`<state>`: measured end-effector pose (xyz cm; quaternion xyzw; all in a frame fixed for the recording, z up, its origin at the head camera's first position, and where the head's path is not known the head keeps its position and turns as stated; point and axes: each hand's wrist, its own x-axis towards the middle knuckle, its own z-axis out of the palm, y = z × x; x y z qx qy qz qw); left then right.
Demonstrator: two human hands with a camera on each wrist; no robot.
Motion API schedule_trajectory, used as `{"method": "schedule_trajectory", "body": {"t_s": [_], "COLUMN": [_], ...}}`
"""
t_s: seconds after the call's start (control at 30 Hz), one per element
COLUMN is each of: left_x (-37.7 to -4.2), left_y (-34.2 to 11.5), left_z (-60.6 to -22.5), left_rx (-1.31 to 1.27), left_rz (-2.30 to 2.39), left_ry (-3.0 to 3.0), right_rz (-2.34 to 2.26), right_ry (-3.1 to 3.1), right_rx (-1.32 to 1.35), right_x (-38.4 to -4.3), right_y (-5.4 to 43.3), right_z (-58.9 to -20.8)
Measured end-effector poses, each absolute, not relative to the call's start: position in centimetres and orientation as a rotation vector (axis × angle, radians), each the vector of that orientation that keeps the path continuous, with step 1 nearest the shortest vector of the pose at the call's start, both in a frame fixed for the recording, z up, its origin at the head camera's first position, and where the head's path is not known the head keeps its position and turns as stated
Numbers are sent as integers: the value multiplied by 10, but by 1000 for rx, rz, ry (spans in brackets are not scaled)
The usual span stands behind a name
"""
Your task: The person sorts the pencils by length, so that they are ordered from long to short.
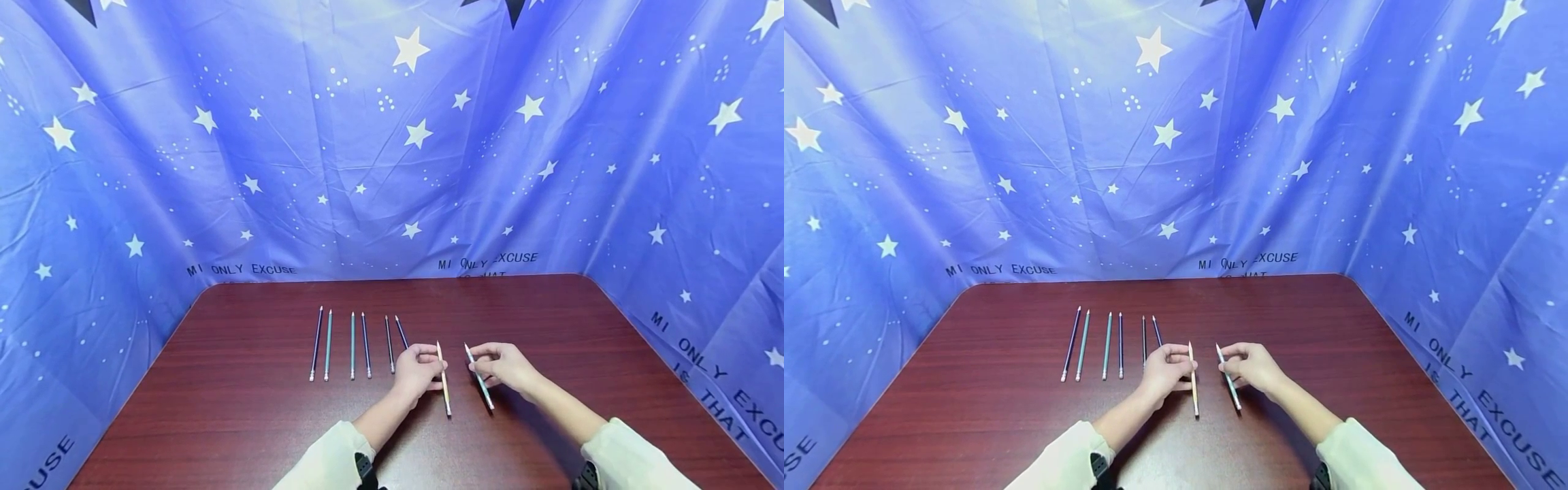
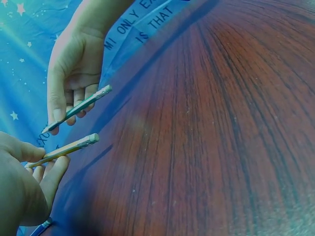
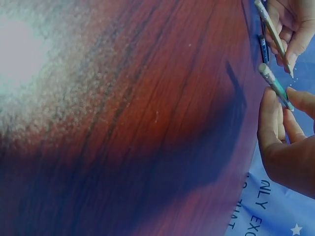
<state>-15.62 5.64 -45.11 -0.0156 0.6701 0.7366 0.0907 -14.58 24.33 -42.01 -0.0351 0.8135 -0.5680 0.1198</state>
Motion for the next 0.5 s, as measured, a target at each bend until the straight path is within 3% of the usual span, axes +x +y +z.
{"method": "schedule_trajectory", "body": {"t_s": [0.5], "left_x": [-165], "left_y": [58], "left_z": [-447], "left_rx": [-75], "left_rz": [2221], "left_ry": [1961], "right_rz": [-1696], "right_ry": [2376], "right_rx": [-23], "right_x": [-151], "right_y": [242], "right_z": [-421]}}
